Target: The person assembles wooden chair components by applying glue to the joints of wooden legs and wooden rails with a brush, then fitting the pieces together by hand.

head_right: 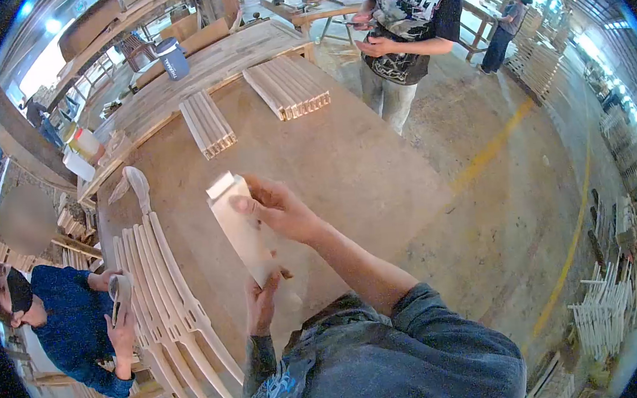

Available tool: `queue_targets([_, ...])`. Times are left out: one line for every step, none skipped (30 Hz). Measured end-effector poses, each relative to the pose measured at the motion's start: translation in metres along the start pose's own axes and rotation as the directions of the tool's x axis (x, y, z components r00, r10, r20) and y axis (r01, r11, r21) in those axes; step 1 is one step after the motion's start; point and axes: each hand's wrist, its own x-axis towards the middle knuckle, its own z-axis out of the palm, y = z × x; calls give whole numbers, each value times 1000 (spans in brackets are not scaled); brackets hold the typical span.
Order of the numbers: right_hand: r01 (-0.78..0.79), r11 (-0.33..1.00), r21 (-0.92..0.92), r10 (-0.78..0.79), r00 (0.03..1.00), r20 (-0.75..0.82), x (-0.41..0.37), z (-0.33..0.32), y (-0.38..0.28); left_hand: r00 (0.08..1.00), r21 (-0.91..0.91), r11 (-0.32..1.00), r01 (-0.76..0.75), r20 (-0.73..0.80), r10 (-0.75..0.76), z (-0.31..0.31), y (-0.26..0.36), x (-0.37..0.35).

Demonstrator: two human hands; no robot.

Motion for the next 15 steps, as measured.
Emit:
queue_targets([25, 1000, 0, -24, 993, -117, -2, 1, 3, 996, 27, 999, 38, -82, -36, 1, -6, 0])
queue_targets([26, 1000, -4, -26, 992, -120, -10, -5, 12, 996, 26, 999, 37, -77, -35, -1, -10, 2])
queue_targets([-50, 988, -145, 33, 993, -116, -23, -14, 28, 992, -108, 994, 7, -123, -20, -7, -14, 6])
queue_targets([-125, 951, -282, 94, 988, -121, -37, -18, 41, 985, -238, 971, -28, -171, -13, -10, -15, 8])
queue_targets([-185, 915, -359, 160, 982, -98, -51, -16, 50, 985, -237, 971, -27, -171, -15, -10, -8, 10])
queue_targets([-242, 868, -433, 230, 970, -80, -66, -11, 61, 975, -398, 914, -78, -222, -14, -7, 6, 14])
queue_targets([-213, 855, -473, 213, 976, -54, -85, -5, 75, 961, -544, 828, -137, -276, -22, -5, 15, 19])
queue_targets([-181, 841, -509, 198, 980, -22, -101, 2, 85, 898, -433, 889, -151, -435, -60, 0, 12, 26])
queue_targets([-182, 847, -500, 207, 978, -4, -109, 10, 81, 888, -428, 890, -157, -456, -62, -4, 6, 33])
queue_targets([-319, 837, -445, 344, 939, -27, -118, 20, 75, 902, -378, 919, -108, -427, -69, -11, -1, 37])
queue_targets([-450, 802, -392, 477, 878, -33, -125, 27, 73, 911, -327, 943, -62, -404, -80, -20, -4, 37])
queue_targets([-452, 804, -386, 493, 870, 9, -132, 31, 76, 892, -322, 944, -73, -445, -83, -23, 0, 36])
queue_targets([-519, 828, -214, 525, 850, -29, -137, 33, 78, 889, -286, 958, -13, -441, -120, -20, 4, 38])
queue_targets([-567, 823, -37, 564, 823, -68, -141, 33, 80, 888, -253, 966, 50, -431, -159, -17, 8, 39])
queue_targets([-574, 818, -40, 572, 819, -43, -144, 31, 81, 877, -254, 966, 42, -455, -157, -16, 12, 40])
